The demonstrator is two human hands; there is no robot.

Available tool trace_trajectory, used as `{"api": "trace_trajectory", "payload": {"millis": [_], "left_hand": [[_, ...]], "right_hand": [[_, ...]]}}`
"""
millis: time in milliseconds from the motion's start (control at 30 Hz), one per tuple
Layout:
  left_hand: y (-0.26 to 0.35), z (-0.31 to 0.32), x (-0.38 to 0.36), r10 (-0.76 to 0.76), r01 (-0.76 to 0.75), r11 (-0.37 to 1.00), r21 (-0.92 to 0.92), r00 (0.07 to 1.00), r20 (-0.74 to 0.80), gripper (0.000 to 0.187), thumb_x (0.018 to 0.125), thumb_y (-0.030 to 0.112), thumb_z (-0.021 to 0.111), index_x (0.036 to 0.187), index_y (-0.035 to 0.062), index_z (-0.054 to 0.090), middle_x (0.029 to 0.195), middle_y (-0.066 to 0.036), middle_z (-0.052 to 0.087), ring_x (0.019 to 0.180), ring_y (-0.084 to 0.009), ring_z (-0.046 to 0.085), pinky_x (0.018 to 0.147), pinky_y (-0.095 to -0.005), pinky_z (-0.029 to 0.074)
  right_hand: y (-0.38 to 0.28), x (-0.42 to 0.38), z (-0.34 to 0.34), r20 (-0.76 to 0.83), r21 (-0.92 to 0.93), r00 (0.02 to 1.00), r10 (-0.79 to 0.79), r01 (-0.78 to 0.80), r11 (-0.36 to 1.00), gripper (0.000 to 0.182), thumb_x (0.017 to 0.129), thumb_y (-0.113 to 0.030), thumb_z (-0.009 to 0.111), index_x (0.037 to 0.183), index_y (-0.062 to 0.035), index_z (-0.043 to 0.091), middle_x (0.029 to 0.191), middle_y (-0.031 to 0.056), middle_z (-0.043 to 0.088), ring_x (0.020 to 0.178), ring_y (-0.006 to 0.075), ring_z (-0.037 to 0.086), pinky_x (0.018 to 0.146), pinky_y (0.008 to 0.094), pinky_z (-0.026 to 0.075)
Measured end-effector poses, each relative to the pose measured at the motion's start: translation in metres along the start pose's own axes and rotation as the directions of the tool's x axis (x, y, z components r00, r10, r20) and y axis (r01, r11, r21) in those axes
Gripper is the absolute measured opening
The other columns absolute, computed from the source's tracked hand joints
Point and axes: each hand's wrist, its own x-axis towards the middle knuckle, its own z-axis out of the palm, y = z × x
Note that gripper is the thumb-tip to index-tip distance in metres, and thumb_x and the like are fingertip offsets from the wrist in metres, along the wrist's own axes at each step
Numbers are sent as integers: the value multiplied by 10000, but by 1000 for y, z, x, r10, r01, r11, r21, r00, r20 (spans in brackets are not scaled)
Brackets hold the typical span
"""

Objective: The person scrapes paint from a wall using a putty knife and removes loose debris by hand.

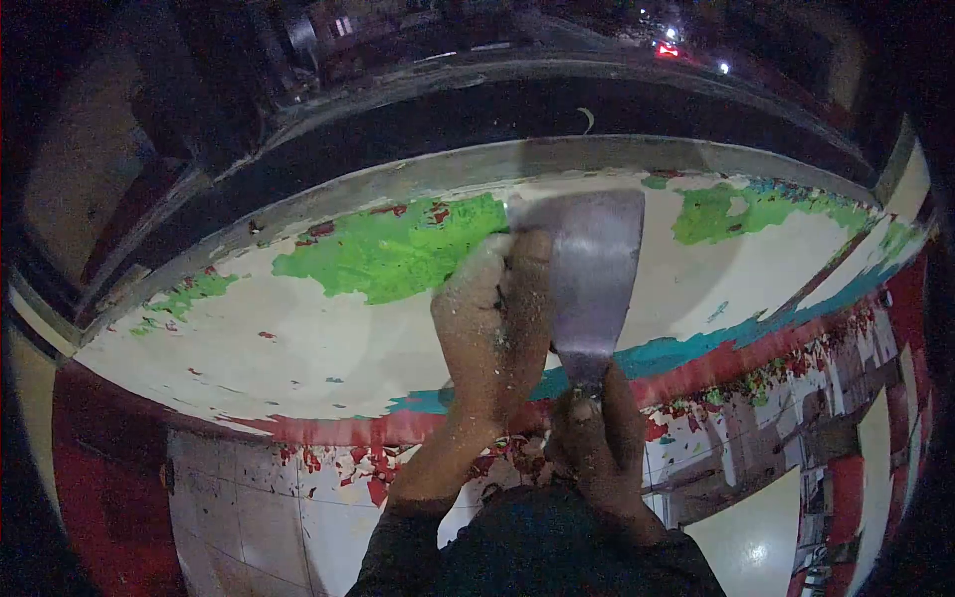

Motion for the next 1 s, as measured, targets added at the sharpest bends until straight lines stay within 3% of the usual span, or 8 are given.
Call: {"api": "trace_trajectory", "payload": {"millis": [367, 467, 600, 700, 800, 867, 900, 1000], "left_hand": [[-1, -6, 8, 127, -132, 979, 157, 991, 36, 308, 869, 269, 497, 699, 15, 532, 509, -79, 478, 418, -140, 450, 419, -278, 352], [19, -15, 19, -86, 88, 996, -4, 983, 161, 313, 864, 272, 505, 709, 3, 546, 541, -94, 524, 439, -138, 504, 421, -277, 373], [14, -39, 10, 359, -317, 907, 277, 926, -118, 249, 819, 234, 567, 745, -4, 567, 639, -104, 600, 549, -207, 594, 540, -299, 472], [-6, -41, 23, 678, -550, 531, 644, 732, 67, 439, 788, 236, 590, 1127, -6, 451, 1032, -200, 548, 928, -327, 541, 853, -420, 383], [-44, -19, 5, 279, -574, 494, 654, 816, 505, 713, 778, 303, 587, 1334, 40, 226, 1212, -210, 449, 1141, -326, 416, 963, -435, 307], [-82, 2, -29, 195, -516, 837, 185, 596, 779, 641, 797, 340, 561, 1302, 53, 290, 1215, -184, 458, 1147, -271, 424, 949, -413, 334], [-85, 13, -40, 308, -484, 873, -60, 452, 837, 585, 805, 344, 551, 1272, 57, 346, 1215, -171, 463, 1123, -242, 449, 928, -406, 355], [-72, -8, -24, 459, -778, 536, 328, 595, 659, 527, 805, 408, 529, 1190, 60, 438, 1260, -161, 423, 1150, -261, 421, 905, -442, 352]], "right_hand": [[2, 5, 4, -30, 104, 1000, -9, 12, 994, 387, 910, -215, 410, 1229, -13, 326, 697, 0, 454, 569, 61, 406, 486, 214, 352], [-8, 15, 11, -110, 157, 991, -83, 100, 983, 382, 905, -238, 416, 1210, -19, 343, 670, -14, 435, 522, 50, 388, 437, 201, 328], [5, 9, -15, -258, 124, 947, -193, 230, 965, 335, 896, -267, 429, 1136, -39, 383, 650, -14, 420, 463, 41, 391, 362, 186, 316], [33, -2, -48, -317, 6, 928, -195, 207, 978, 283, 894, -258, 432, 1074, -43, 396, 638, -4, 422, 447, 48, 395, 340, 194, 320], [52, -16, -64, -381, -52, 910, -165, 157, 986, 264, 891, -256, 442, 1033, -38, 395, 615, 4, 417, 413, 60, 390, 309, 207, 314], [68, -24, -71, -442, 23, 877, -189, 222, 975, 257, 889, -257, 451, 1001, -33, 397, 597, 8, 414, 384, 70, 382, 290, 216, 305], [97, -27, -84, -510, 41, 836, -205, 262, 964, 280, 886, -260, 459, 1016, -21, 393, 573, 3, 402, 357, 77, 369, 280, 219, 303], [90, -24, -86, -537, 135, 834, -128, 234, 963, 268, 888, -245, 455, 1025, -23, 392, 561, -1, 397, 347, 80, 362, 273, 221, 305]]}}
